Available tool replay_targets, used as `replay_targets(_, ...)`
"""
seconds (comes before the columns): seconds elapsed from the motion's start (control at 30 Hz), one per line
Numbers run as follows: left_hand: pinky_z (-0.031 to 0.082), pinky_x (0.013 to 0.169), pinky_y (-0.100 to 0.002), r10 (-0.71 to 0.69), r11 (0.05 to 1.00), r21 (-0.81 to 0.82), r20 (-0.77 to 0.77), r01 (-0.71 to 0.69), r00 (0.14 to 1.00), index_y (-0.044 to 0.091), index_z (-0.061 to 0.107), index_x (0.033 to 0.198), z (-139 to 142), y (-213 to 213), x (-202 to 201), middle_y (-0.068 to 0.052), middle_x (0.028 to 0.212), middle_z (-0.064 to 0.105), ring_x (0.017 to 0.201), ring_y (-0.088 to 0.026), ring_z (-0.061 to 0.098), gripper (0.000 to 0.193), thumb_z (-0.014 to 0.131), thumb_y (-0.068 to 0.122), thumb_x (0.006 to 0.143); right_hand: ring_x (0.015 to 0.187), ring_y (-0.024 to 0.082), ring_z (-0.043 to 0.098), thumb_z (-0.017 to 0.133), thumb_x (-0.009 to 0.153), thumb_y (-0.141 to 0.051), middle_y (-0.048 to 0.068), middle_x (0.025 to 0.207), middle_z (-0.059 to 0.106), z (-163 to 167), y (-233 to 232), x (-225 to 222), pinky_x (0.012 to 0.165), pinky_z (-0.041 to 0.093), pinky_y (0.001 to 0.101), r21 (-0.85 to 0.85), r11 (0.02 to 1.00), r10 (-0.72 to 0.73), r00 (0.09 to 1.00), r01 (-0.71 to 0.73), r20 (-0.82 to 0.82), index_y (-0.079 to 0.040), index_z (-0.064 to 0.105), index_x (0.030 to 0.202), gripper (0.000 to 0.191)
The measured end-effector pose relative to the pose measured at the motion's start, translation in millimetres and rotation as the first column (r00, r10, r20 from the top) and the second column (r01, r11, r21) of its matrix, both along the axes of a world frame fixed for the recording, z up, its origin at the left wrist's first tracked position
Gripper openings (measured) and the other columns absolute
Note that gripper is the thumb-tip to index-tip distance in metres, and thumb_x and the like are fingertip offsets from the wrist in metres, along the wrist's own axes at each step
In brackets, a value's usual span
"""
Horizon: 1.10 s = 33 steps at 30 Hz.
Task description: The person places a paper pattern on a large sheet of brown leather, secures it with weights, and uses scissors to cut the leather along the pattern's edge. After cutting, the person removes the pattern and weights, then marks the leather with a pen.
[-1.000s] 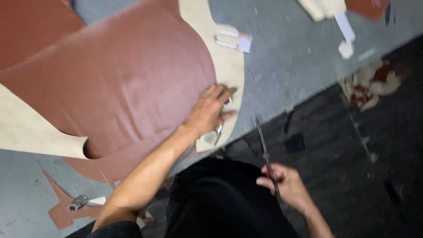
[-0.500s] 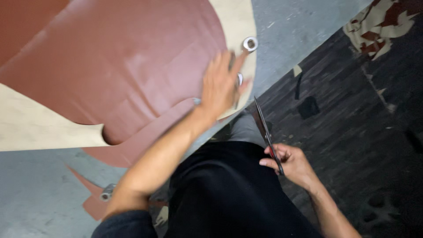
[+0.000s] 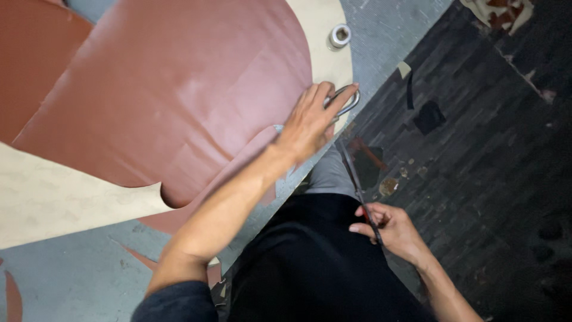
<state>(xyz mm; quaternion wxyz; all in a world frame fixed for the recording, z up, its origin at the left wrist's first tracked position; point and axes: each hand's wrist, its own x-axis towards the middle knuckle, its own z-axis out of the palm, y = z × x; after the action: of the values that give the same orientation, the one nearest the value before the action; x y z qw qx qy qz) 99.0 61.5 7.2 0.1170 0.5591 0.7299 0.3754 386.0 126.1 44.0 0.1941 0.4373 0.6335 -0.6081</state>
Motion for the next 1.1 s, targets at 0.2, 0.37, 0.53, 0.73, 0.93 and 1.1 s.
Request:
replay_targets(0.2,0.044,0.100,-0.047,-0.019,1.000,0.007,0.007,0.019,1.000,0.012,0.045,0.147,12,-30,-16,-0.018,0.130,0.049,0.118,-0.038,0.050,0.090,0.087,0.010,0.067,0.049,0.006,0.051,0.089,0.075,-0.019,-0.005,0.057,0.057,-11,-19,-4,0.046,0.040,0.0235,-0.108,0.994,0.030,0.999,-0.034,-0.035,-0.005,0.076,0.098,0.029)
replay_targets(0.37,0.041,0.093,-0.046,0.105,0.973,-0.214,0.058,-0.090,0.993,0.003,0.054,0.121,15,-63,-3,-0.016,0.115,0.049,0.110,-0.038,0.050,0.066,0.091,0.021,0.068,0.048,0.006,0.053,0.089,0.075,-0.018,-0.005,0.058,0.058,-28,-29,-7,0.044,0.042,0.0239,-0.189,0.977,0.089,0.995,-0.096,-0.047,-0.005,0.074,0.099,0.030)
replay_targets(0.53,0.046,0.095,-0.044,0.115,0.987,-0.125,0.107,-0.101,0.988,0.005,0.061,0.109,5,-77,-13,-0.013,0.110,0.054,0.110,-0.035,0.054,0.036,0.080,0.006,0.079,0.051,0.005,0.054,0.087,0.077,-0.017,-0.005,0.064,0.059,-32,-43,-12,0.045,0.045,0.0232,-0.236,0.972,-0.016,1.000,0.011,-0.020,-0.005,0.074,0.101,0.030)
replay_targets(0.73,0.052,0.090,-0.042,0.152,0.988,-0.032,0.273,-0.149,0.950,0.000,0.062,0.105,3,-84,-24,-0.014,0.104,0.061,0.104,-0.035,0.062,0.020,0.068,-0.007,0.088,0.057,0.006,0.060,0.079,0.086,-0.019,-0.003,0.070,0.065,-39,-68,-55,0.053,0.048,0.0233,-0.229,0.973,-0.061,0.991,0.033,-0.117,-0.005,0.071,0.105,0.025)
replay_targets(0.93,0.053,0.088,-0.043,0.138,0.990,-0.025,0.325,-0.138,0.935,-0.002,0.062,0.102,1,-85,-33,-0.015,0.103,0.062,0.103,-0.036,0.063,0.020,0.069,-0.008,0.084,0.061,0.007,0.060,0.072,0.094,-0.017,-0.001,0.072,0.063,-45,-115,-103,0.058,0.051,0.0241,-0.398,0.885,-0.353,0.906,0.241,-0.234,-0.004,0.066,0.113,0.024)
replay_targets(1.1,0.052,0.088,-0.044,0.125,0.992,-0.019,0.328,-0.126,0.936,-0.001,0.063,0.102,2,-88,-34,-0.014,0.103,0.062,0.103,-0.037,0.063,0.021,0.069,-0.009,0.083,0.061,0.009,0.063,0.071,0.095,-0.019,0.001,0.071,0.065,-43,-136,-125,0.060,0.054,0.0248,-0.396,0.863,-0.428,0.870,0.314,-0.243,-0.003,0.064,0.106,0.020)
